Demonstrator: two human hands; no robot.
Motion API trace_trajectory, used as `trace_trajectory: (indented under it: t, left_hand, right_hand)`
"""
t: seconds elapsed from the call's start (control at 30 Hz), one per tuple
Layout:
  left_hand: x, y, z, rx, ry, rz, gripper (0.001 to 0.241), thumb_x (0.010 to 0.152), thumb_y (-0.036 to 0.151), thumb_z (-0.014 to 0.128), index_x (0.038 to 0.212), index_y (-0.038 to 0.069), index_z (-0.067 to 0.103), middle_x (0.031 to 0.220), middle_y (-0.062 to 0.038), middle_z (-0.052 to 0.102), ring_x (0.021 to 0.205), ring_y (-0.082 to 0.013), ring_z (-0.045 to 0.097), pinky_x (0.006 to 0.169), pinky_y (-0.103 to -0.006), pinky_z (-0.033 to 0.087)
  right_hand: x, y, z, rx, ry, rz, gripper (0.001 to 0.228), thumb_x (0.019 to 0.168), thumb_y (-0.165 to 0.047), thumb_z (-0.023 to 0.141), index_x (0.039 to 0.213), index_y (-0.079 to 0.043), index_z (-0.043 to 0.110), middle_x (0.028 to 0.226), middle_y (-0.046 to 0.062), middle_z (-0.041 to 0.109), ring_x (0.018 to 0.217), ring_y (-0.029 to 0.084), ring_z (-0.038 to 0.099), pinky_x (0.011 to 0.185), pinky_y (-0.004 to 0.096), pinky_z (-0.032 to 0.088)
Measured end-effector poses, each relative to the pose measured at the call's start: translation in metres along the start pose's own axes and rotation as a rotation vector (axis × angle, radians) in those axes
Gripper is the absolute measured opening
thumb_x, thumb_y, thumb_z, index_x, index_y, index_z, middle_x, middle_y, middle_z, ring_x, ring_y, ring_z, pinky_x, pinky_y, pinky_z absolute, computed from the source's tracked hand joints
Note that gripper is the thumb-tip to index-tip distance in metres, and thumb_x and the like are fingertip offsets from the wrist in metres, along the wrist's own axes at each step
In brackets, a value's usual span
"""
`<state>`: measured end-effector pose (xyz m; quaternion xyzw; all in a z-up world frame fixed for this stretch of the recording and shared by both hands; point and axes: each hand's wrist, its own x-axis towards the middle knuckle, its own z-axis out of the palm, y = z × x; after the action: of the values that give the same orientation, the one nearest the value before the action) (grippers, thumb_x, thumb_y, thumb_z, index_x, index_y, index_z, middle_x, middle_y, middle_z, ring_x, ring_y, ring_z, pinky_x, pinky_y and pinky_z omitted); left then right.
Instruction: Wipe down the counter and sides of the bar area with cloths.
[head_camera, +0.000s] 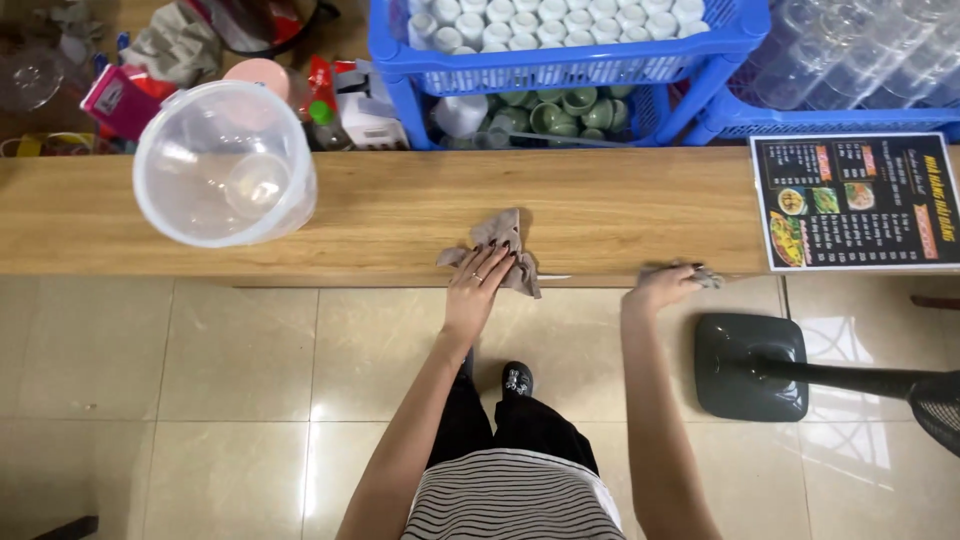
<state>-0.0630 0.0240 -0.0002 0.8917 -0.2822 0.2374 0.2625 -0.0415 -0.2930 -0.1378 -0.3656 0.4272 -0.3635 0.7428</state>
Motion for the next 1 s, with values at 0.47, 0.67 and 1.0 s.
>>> trace_trajectory:
  t: [0.47,0.67,1.0]
  left_hand:
    - [-0.017,-0.069,-0.056,-0.031,0.029,-0.205,0.035,0.09,0.006,0.066,0.124,0.007,0.07,0.135,-0.014,0.064,0.125,-0.0363,0.059,0.11,-0.0499,0.045]
    - [-0.029,-0.066,-0.006,0.005,-0.059,-0.1,0.034,0.088,0.019,0.071,0.121,0.012,0.07,0.148,-0.012,0.056,0.138,-0.0376,0.052,0.116,-0.0574,0.035]
    - [-0.006,-0.029,0.005,0.041,-0.16,-0.01,0.049,0.094,0.01,0.067,0.142,0.011,0.057,0.151,-0.011,0.054,0.139,-0.0313,0.052,0.119,-0.0509,0.036]
  right_hand:
    - [-0.137,0.03,-0.071,-0.554,-0.406,-0.246,0.052,0.109,-0.02,0.051,0.155,0.001,0.038,0.158,0.024,0.036,0.139,0.033,0.046,0.116,0.046,0.043]
    - [-0.143,-0.026,-0.016,-1.105,-0.487,-0.86,0.079,0.106,-0.014,0.055,0.16,0.013,0.004,0.166,0.037,-0.004,0.153,0.052,0.002,0.121,0.064,0.023]
    - [-0.117,-0.048,-0.032,-1.118,-0.585,-0.948,0.053,0.107,0.003,0.041,0.159,0.008,0.031,0.167,0.029,0.03,0.157,0.041,0.026,0.13,0.049,0.027]
